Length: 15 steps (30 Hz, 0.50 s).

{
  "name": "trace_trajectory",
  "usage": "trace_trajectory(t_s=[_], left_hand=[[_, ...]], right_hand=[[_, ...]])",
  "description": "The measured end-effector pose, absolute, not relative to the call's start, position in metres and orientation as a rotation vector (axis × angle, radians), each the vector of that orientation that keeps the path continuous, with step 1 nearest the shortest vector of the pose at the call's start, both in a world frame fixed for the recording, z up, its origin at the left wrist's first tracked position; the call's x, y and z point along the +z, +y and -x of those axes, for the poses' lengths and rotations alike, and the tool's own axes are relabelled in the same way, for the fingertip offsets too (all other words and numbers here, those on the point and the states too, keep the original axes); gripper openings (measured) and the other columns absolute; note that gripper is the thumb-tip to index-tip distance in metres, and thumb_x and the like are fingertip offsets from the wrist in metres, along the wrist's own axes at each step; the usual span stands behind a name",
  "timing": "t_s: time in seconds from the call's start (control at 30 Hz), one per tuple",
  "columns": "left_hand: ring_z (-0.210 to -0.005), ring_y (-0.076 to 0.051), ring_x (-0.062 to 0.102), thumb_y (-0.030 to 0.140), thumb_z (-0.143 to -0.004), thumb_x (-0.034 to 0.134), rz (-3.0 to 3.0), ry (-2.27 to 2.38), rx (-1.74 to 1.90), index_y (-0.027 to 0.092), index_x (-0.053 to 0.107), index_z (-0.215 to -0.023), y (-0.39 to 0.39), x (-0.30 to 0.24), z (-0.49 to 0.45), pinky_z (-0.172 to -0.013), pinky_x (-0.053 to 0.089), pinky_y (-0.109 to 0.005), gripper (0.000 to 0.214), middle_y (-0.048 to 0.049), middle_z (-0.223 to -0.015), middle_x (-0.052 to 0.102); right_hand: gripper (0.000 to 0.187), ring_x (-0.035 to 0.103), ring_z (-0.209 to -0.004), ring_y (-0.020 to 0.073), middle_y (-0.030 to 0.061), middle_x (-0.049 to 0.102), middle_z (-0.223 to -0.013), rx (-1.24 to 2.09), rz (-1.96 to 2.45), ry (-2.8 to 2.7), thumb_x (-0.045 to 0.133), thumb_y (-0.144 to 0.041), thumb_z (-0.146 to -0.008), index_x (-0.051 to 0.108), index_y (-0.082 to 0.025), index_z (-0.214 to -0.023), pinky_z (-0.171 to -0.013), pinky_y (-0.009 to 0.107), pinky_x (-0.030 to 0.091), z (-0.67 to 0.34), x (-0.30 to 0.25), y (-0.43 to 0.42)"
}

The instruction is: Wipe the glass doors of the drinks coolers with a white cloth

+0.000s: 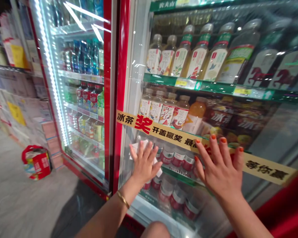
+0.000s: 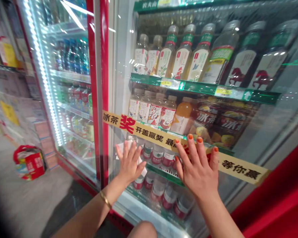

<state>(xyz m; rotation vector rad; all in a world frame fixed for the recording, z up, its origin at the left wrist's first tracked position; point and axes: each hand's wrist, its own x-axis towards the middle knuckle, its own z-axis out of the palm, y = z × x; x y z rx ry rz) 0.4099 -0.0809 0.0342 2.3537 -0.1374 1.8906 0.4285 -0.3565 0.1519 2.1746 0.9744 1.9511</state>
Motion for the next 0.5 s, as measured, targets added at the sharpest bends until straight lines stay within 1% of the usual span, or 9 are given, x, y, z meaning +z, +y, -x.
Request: trace_trajectory(t_s=[0.07, 0.13, 0.17, 0.2, 0.23, 0.3, 0.4, 0.47, 0.5], left_hand=[[-0.175, -0.036, -0.003, 0.05, -0.112, 0.042, -2.311, -0.038, 1.858, 0.028, 0.001, -0.18, -0.063, 0.026, -0.408, -0.137, -0.006, -0.073, 0.082, -0.0152, -0.187, 0.006], [-0.175, -0.038, -0.006, 0.049, -0.113, 0.038, -2.142, 0.26, 1.801, 0.018, -0.008, -0.178, -0.05, 0.036, -0.411, -0.138, 0.001, -0.073, 0.085, -0.024, -0.185, -0.009], [-0.174, -0.039, -0.008, 0.049, -0.114, 0.036, -2.056, 0.388, 1.774, 0.015, -0.011, -0.177, -0.05, 0.047, -0.414, -0.138, 0.002, -0.073, 0.086, -0.0264, -0.183, -0.014], [-0.174, -0.039, -0.01, 0.051, -0.114, 0.034, -2.006, 0.458, 1.753, 0.014, -0.012, -0.177, -0.055, 0.059, -0.417, -0.137, 0.002, -0.074, 0.086, -0.0269, -0.183, -0.015], [-0.174, -0.039, -0.01, 0.054, -0.113, 0.034, -2.003, 0.458, 1.748, 0.015, -0.011, -0.178, -0.065, 0.068, -0.419, -0.137, 0.002, -0.074, 0.087, -0.0259, -0.184, -0.013], [-0.175, -0.037, -0.008, 0.062, -0.111, 0.037, -2.11, 0.277, 1.787, 0.02, -0.004, -0.179, -0.09, 0.073, -0.42, -0.138, 0.0, -0.072, 0.09, -0.0211, -0.187, -0.005], [-0.176, -0.035, -0.001, 0.065, -0.11, 0.041, -2.341, -0.173, 1.901, 0.03, 0.006, -0.18, -0.112, 0.043, -0.411, -0.139, -0.004, -0.07, 0.086, -0.0137, -0.188, 0.003], [-0.176, -0.034, 0.0, 0.061, -0.11, 0.044, -2.339, -0.155, 1.91, 0.033, 0.009, -0.18, -0.103, 0.021, -0.406, -0.139, -0.004, -0.07, 0.082, -0.0115, -0.188, 0.006], [-0.175, -0.035, -0.001, 0.058, -0.111, 0.044, -2.268, -0.02, 1.898, 0.03, 0.006, -0.18, -0.093, 0.016, -0.406, -0.139, -0.003, -0.071, 0.084, -0.014, -0.188, 0.004]], right_hand=[[0.07, 0.013, -0.175, 0.0267, 0.0055, 0.019, -0.187, 1.948, -2.185, 0.986, 0.052, -0.045, -0.11, 0.033, -0.028, -0.176, -0.143, 0.052, 0.002, -0.427, 0.153, -0.355], [0.07, 0.013, -0.175, 0.0277, 0.0062, 0.018, -0.187, 1.944, -2.194, 1.001, 0.051, -0.047, -0.111, 0.034, -0.026, -0.175, -0.143, 0.053, 0.001, -0.426, 0.154, -0.354], [0.07, 0.013, -0.175, 0.0278, 0.0063, 0.018, -0.187, 1.945, -2.195, 1.009, 0.051, -0.047, -0.111, 0.034, -0.026, -0.175, -0.143, 0.053, 0.001, -0.426, 0.154, -0.354], [0.07, 0.013, -0.175, 0.0277, 0.0063, 0.017, -0.187, 1.949, -2.195, 1.015, 0.051, -0.047, -0.111, 0.034, -0.026, -0.175, -0.143, 0.053, 0.001, -0.426, 0.154, -0.354], [0.069, 0.013, -0.175, 0.0274, 0.006, 0.017, -0.187, 1.952, -2.194, 1.02, 0.051, -0.047, -0.111, 0.034, -0.026, -0.175, -0.143, 0.052, 0.001, -0.426, 0.154, -0.354], [0.069, 0.013, -0.175, 0.0269, 0.0051, 0.017, -0.187, 1.953, -2.194, 1.028, 0.051, -0.045, -0.111, 0.034, -0.027, -0.175, -0.143, 0.052, 0.001, -0.427, 0.154, -0.355], [0.072, 0.02, -0.174, 0.0296, 0.0041, 0.02, -0.187, 1.948, -2.209, 1.01, 0.056, -0.045, -0.109, 0.033, -0.03, -0.175, -0.143, 0.054, 0.004, -0.427, 0.152, -0.357], [0.076, 0.027, -0.172, 0.0329, 0.0046, 0.025, -0.185, 1.939, -2.238, 0.98, 0.059, -0.046, -0.106, 0.032, -0.033, -0.176, -0.142, 0.058, 0.009, -0.428, 0.15, -0.358], [0.078, 0.031, -0.171, 0.0343, 0.005, 0.028, -0.185, 1.93, -2.251, 0.968, 0.06, -0.047, -0.105, 0.03, -0.034, -0.176, -0.141, 0.06, 0.011, -0.429, 0.149, -0.358]])
